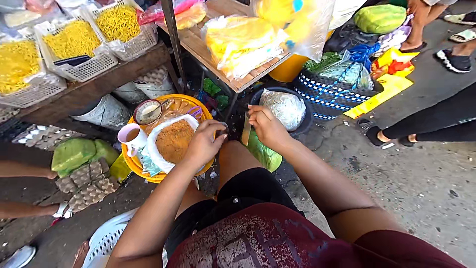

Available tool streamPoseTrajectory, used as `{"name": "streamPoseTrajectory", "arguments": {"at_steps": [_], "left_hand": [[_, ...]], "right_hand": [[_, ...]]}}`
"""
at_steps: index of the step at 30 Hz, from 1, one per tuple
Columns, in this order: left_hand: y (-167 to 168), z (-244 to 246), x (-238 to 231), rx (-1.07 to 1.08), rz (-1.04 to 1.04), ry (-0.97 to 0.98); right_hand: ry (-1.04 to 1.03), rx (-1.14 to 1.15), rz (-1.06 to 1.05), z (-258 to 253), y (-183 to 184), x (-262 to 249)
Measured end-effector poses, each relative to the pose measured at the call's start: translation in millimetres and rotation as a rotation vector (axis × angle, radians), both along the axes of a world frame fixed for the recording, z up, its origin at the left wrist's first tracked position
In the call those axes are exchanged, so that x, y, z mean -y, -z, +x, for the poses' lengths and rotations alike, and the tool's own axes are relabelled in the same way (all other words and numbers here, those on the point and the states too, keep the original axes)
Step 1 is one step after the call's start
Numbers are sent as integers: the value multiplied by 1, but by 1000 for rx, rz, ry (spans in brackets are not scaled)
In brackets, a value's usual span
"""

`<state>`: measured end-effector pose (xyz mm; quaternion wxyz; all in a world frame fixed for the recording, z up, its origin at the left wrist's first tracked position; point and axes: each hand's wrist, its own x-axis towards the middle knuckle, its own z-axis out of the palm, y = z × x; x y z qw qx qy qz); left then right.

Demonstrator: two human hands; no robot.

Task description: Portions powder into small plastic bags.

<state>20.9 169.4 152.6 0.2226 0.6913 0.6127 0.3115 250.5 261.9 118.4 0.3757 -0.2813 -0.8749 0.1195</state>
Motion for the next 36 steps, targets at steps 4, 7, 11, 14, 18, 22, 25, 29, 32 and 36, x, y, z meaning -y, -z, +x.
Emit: {"name": "streamPoseTrajectory", "arguments": {"at_steps": [4, 7, 11, 14, 18, 22, 25, 29, 32, 36], "left_hand": [[-17, 10, -8, 80, -100, 90], [-28, 11, -8, 212, -117, 171], [-38, 5, 0, 282, -14, 141], [-44, -5, 3, 259, 44, 74], [-45, -13, 3, 223, 52, -52], [-37, -14, -4, 226, 85, -162], [-37, -16, -4, 183, 98, -174], [-33, -13, 0, 193, 137, -184], [-30, -9, 5, 233, 140, -141], [-34, -10, 13, 61, 1, -3]], "right_hand": [[-181, -49, 42, -8, -25, 16], [-290, -134, -21, -16, -33, 26], [-401, -417, -526, -32, -14, 31], [-466, -295, -983, -45, 6, 36], [-371, 45, -1209, -61, 17, 39], [-273, 81, -1258, -65, 31, 45], [-254, 41, -1237, -62, 36, 56], [-242, -47, -1245, -56, 40, 70], [-305, -117, -1214, -51, 47, 63], [-361, -183, -1133, -49, 34, 54]]}}
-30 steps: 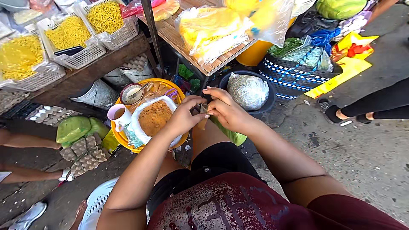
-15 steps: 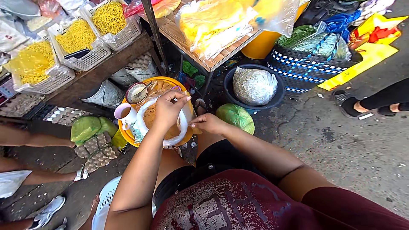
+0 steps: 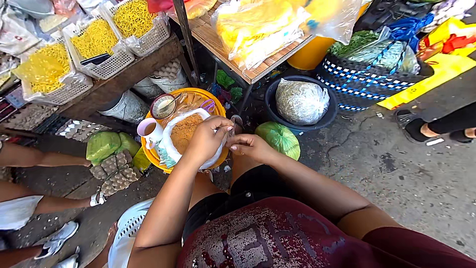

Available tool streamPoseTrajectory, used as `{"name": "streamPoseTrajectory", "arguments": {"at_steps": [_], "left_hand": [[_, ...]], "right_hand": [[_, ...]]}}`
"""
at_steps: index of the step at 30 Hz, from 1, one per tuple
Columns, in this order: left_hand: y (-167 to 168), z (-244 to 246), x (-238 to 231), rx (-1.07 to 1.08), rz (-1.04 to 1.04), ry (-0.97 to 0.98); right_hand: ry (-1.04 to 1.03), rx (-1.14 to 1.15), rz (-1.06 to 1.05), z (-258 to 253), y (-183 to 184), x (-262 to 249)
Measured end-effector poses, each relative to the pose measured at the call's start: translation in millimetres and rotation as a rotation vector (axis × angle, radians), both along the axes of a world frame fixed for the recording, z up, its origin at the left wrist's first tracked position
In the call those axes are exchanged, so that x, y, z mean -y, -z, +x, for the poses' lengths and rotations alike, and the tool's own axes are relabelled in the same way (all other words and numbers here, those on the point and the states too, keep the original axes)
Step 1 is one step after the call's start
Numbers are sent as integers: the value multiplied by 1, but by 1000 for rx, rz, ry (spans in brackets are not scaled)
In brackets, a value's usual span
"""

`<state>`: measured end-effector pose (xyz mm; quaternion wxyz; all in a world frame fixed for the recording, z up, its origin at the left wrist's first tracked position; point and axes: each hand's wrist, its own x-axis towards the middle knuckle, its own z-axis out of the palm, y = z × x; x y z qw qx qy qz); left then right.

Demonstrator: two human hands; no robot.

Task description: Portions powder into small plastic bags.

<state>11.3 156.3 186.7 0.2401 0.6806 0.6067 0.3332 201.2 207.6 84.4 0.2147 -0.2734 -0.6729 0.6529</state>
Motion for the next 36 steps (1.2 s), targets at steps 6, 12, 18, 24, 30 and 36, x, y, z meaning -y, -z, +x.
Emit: {"name": "streamPoseTrajectory", "arguments": {"at_steps": [6, 12, 18, 24, 30, 36], "left_hand": [[19, 2, 2, -36, 8, -78], [10, 0, 18, -31, 53, -66], [19, -7, 27, 53, 137, -86], [18, -13, 32, 195, 145, -262], [34, -8, 32, -67, 498, -429], [68, 23, 39, -532, 564, 207]], "right_hand": [[67, 107, 198, -5, 12, 6], [143, -5, 233, -19, 14, 37], [240, 94, 645, -23, 22, 44], [258, 113, 809, -22, 25, 40], [103, 181, 362, -15, 27, 36], [-195, -45, 223, 2, 7, 28]]}}
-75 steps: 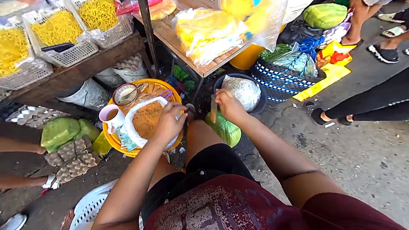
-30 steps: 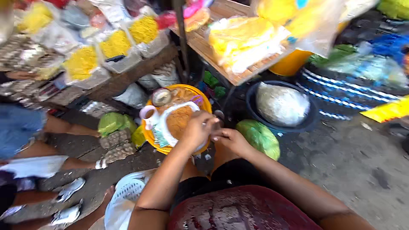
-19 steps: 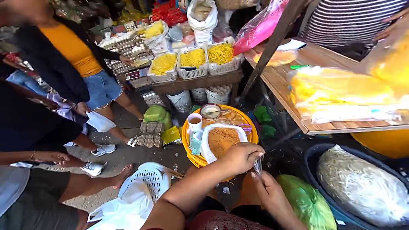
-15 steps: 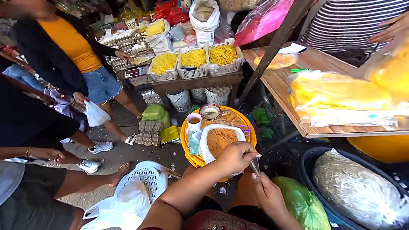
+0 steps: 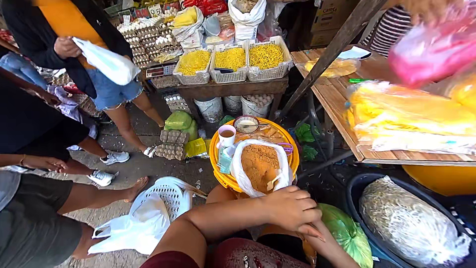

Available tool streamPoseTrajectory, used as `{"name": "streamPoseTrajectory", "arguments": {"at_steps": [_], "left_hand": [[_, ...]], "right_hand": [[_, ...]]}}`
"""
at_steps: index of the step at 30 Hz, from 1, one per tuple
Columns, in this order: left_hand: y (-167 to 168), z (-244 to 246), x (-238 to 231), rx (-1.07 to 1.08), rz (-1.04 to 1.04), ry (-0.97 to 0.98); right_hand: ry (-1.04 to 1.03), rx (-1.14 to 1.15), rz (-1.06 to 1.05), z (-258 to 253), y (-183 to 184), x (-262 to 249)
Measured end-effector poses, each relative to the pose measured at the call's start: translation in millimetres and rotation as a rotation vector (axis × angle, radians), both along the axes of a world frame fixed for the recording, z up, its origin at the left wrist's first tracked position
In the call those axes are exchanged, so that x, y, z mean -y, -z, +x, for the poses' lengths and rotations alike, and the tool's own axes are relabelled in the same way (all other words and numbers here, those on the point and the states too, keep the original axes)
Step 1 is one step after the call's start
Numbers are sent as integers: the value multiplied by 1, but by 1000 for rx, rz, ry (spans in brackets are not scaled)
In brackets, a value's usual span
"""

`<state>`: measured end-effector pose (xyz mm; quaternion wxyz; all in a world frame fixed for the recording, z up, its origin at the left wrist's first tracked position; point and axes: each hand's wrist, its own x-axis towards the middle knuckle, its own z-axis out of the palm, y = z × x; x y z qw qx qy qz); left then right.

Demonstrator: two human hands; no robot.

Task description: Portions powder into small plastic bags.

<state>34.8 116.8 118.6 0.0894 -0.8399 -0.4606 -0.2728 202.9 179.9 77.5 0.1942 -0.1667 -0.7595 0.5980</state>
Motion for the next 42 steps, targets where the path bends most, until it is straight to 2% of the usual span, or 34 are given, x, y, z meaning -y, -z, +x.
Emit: {"name": "streamPoseTrajectory", "arguments": {"at_steps": [2, 3, 5, 8, 11, 13, 16, 19, 22, 24, 25, 27, 28, 30, 32, 34, 36, 38, 40, 42], "left_hand": [[2, 8, 8, 5, -213, -77], [-4, 16, 17, 20, -357, -129], [-24, 19, 22, 27, -519, -207], [-22, 16, 26, 135, -536, -200], [-19, 6, 18, 222, -511, -145], [-25, -5, 11, 277, -499, -63], [-39, -31, 5, 418, -713, 13], [-36, -51, 3, 643, -866, 29], [-39, -34, 4, 848, -850, -9], [-46, -11, 9, 866, -838, 94], [-46, -1, 12, 847, -845, 175], [-36, 12, 16, 828, -916, 292], [-31, 12, 16, 829, -993, 278], [-22, 0, 12, 839, -1077, 75], [-6, -19, 4, 912, -892, 1], [-6, -27, 1, 818, -768, -40], [-7, -25, 3, 540, -572, -77], [-10, -21, 5, 335, -452, -145], [-19, -16, 8, 390, -511, -247], [-31, -16, 10, 602, -694, -318]], "right_hand": [[-83, 128, 25, 5, -20, -3], [-136, 223, 29, 13, -30, -3], [-200, 250, 69, 16, -47, -13], [-259, 219, 113, 24, -60, -30], [-179, 101, 225, 28, -63, -47], [-99, 19, 293, 28, -59, -52], [-47, -11, 289, 31, -51, -53], [-20, 77, 264, 29, -42, -40], [151, -25, 616, 9, -12, -50], [163, -167, 697, -4, -4, -64], [117, -251, 647, -9, -9, -67], [-27, -438, 365, -15, -28, -57], [-97, -491, 193, -15, -33, -50], [-155, -440, -124, -12, -30, -41], [-68, -319, -380, -11, -18, -40], [9, -256, -552, -9, -11, -44], [49, -222, -605, -8, -9, -44], [148, -206, -542, -11, -9, -40], [261, -192, -416, -15, -7, -39], [306, -187, -325, -18, -8, -37]]}}
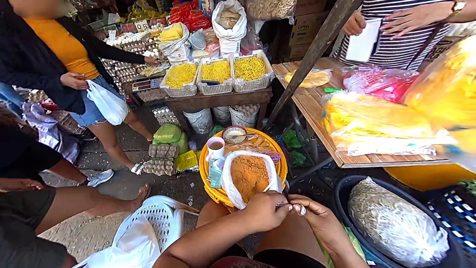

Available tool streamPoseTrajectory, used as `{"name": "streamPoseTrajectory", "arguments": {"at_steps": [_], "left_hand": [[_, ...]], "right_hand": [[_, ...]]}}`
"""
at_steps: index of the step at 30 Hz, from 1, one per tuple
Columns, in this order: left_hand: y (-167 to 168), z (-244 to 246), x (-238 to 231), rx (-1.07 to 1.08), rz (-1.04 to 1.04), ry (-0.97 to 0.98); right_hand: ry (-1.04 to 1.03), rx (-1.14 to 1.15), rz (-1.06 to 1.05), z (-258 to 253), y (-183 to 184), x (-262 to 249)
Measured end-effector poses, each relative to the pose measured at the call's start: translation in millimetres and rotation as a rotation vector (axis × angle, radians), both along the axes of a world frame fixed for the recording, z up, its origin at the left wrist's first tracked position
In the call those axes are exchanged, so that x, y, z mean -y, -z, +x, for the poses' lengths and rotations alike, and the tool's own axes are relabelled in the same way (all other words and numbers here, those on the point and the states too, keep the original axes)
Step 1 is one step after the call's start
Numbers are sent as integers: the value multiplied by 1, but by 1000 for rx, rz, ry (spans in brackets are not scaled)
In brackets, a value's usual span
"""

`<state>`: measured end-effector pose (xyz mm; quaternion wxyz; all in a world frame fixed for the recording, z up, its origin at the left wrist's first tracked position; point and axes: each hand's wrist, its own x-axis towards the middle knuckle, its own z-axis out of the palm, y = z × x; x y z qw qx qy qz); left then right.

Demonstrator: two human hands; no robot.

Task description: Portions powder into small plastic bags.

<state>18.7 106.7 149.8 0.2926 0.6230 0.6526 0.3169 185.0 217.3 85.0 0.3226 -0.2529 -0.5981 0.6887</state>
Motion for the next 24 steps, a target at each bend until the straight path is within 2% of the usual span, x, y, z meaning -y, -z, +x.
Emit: {"name": "streamPoseTrajectory", "arguments": {"at_steps": [3, 5, 7, 10, 12, 14, 16, 19, 22, 24], "left_hand": [[-5, -1, 2, 279, -112, -47], [-4, 3, 4, 338, -91, -67], [2, 11, 6, 218, 24, -105], [24, 22, 6, -50, 324, -207], [33, 23, 5, -94, 447, -243], [29, 21, 8, -1, 391, -234], [18, 13, 9, 153, 270, -190], [9, 4, 10, 284, 145, -90], [11, 3, 13, 253, 209, -147], [15, 1, 16, 194, 327, -128]], "right_hand": [[81, -23, 46, -7, -5, 14], [173, -60, 72, -13, -5, 23], [247, -77, 87, -19, -6, 31], [307, -87, 87, -26, -6, 45], [329, -126, 80, -27, -5, 48], [295, -182, 105, -24, -1, 44], [151, -238, 132, -18, 6, 38], [46, -244, 72, -15, 3, 37], [111, -141, 39, -13, -12, 39], [124, -37, 45, -10, -16, 38]]}}
